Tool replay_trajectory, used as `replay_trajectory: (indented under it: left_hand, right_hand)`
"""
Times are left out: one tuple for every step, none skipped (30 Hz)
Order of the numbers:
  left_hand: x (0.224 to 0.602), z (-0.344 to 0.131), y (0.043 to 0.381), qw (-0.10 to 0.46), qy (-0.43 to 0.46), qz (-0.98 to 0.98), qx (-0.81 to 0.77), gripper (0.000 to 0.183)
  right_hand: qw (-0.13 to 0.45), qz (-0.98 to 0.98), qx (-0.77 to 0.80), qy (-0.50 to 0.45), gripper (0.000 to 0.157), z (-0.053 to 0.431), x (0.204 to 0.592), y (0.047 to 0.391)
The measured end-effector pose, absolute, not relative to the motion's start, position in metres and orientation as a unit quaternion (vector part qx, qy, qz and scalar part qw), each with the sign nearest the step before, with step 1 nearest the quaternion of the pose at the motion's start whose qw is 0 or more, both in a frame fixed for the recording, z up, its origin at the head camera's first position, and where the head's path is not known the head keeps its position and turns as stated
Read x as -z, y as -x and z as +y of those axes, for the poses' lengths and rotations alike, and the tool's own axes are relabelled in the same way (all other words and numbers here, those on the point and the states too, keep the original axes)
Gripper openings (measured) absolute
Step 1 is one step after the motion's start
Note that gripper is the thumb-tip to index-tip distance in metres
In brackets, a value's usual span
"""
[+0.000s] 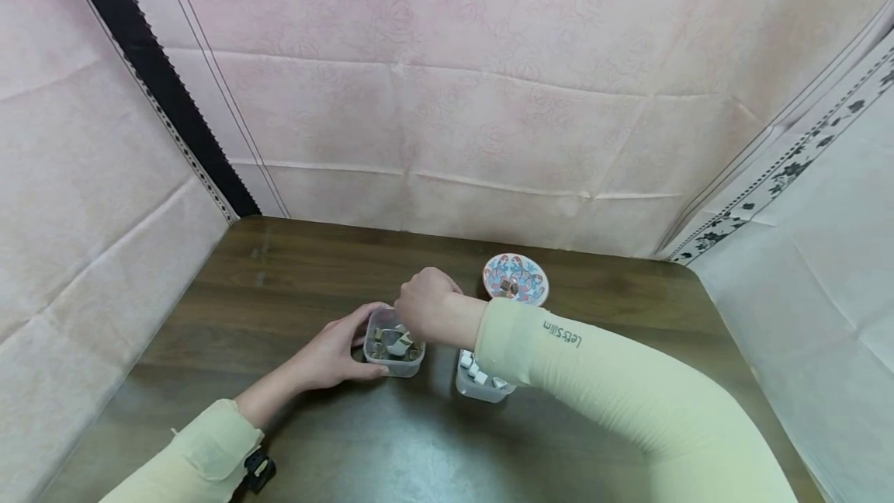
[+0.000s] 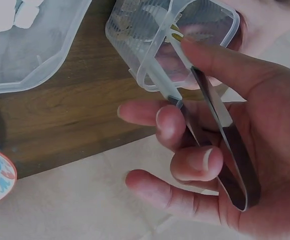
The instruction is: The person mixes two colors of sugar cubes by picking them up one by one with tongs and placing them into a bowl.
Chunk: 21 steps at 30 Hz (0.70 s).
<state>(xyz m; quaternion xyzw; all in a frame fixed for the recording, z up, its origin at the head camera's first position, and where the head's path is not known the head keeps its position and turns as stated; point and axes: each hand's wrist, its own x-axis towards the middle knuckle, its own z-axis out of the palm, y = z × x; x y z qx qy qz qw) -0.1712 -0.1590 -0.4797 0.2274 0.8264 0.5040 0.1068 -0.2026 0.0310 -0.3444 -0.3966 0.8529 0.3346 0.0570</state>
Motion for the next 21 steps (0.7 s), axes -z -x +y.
replay_trajectory:
  left_hand:
    - [0.480, -0.159, 0.171, 0.107, -0.228, 0.827, -0.504, 0.088]
    - [0.480, -0.158, 0.171, 0.107, -0.229, 0.826, -0.504, 0.088]
    - [0.480, -0.158, 0.171, 0.107, -0.230, 0.826, -0.504, 0.088]
    - [0.480, -0.158, 0.171, 0.107, -0.231, 0.825, -0.504, 0.088]
    - [0.480, -0.158, 0.171, 0.107, -0.232, 0.825, -0.504, 0.088]
    - [0.480, -0.158, 0.171, 0.106, -0.233, 0.824, -0.505, 0.088]
    - [0.480, -0.158, 0.171, 0.106, -0.233, 0.825, -0.504, 0.088]
    - [0.480, -0.158, 0.171, 0.107, -0.232, 0.825, -0.505, 0.088]
    - [0.479, -0.158, 0.171, 0.106, -0.230, 0.826, -0.503, 0.088]
    - [0.479, -0.158, 0.171, 0.106, -0.229, 0.827, -0.502, 0.088]
    - [0.479, -0.158, 0.171, 0.106, -0.228, 0.828, -0.502, 0.088]
    - [0.479, -0.158, 0.171, 0.106, -0.226, 0.829, -0.501, 0.088]
    - [0.479, -0.158, 0.171, 0.106, -0.225, 0.829, -0.500, 0.088]
    - [0.478, -0.158, 0.171, 0.107, -0.224, 0.829, -0.501, 0.088]
    - [0.478, -0.158, 0.171, 0.106, -0.224, 0.830, -0.500, 0.087]
    - [0.478, -0.158, 0.171, 0.105, -0.225, 0.830, -0.500, 0.087]
    - [0.478, -0.158, 0.170, 0.105, -0.225, 0.830, -0.499, 0.087]
    - [0.478, -0.158, 0.170, 0.104, -0.225, 0.830, -0.499, 0.087]
    - [0.478, -0.158, 0.170, 0.104, -0.226, 0.830, -0.499, 0.087]
    - [0.478, -0.158, 0.170, 0.104, -0.226, 0.830, -0.499, 0.087]
    - [0.479, -0.158, 0.170, 0.104, -0.226, 0.830, -0.499, 0.087]
  right_hand:
    - [0.059, 0.853, -0.334, 0.396, 0.041, 0.031, 0.345, 0.203]
    - [0.063, 0.854, -0.331, 0.396, 0.041, 0.031, 0.344, 0.204]
    - [0.065, 0.855, -0.328, 0.396, 0.041, 0.032, 0.345, 0.204]
    - [0.069, 0.856, -0.325, 0.396, 0.040, 0.032, 0.345, 0.205]
    - [0.071, 0.858, -0.320, 0.396, 0.040, 0.033, 0.345, 0.205]
    - [0.073, 0.859, -0.315, 0.397, 0.040, 0.033, 0.345, 0.206]
    - [0.074, 0.862, -0.308, 0.396, 0.039, 0.035, 0.346, 0.206]
    - [0.075, 0.863, -0.301, 0.398, 0.038, 0.036, 0.346, 0.207]
    - [0.075, 0.865, -0.295, 0.399, 0.037, 0.037, 0.347, 0.208]
    - [0.075, 0.866, -0.290, 0.401, 0.037, 0.039, 0.347, 0.208]
    - [0.072, 0.867, -0.284, 0.402, 0.037, 0.040, 0.348, 0.209]
    - [0.069, 0.867, -0.281, 0.405, 0.037, 0.042, 0.349, 0.209]
    - [0.066, 0.868, -0.277, 0.407, 0.037, 0.043, 0.349, 0.209]
    - [0.062, 0.868, -0.274, 0.409, 0.037, 0.044, 0.350, 0.209]
    - [0.059, 0.868, -0.272, 0.411, 0.037, 0.045, 0.350, 0.209]
    - [0.055, 0.867, -0.271, 0.414, 0.038, 0.046, 0.350, 0.209]
    - [0.050, 0.867, -0.270, 0.416, 0.038, 0.047, 0.350, 0.209]
    - [0.046, 0.866, -0.270, 0.419, 0.038, 0.048, 0.350, 0.208]
    - [0.039, 0.864, -0.269, 0.423, 0.037, 0.048, 0.350, 0.208]
    - [0.031, 0.862, -0.268, 0.429, 0.037, 0.049, 0.351, 0.207]
    - [0.024, 0.860, -0.268, 0.433, 0.037, 0.049, 0.351, 0.206]
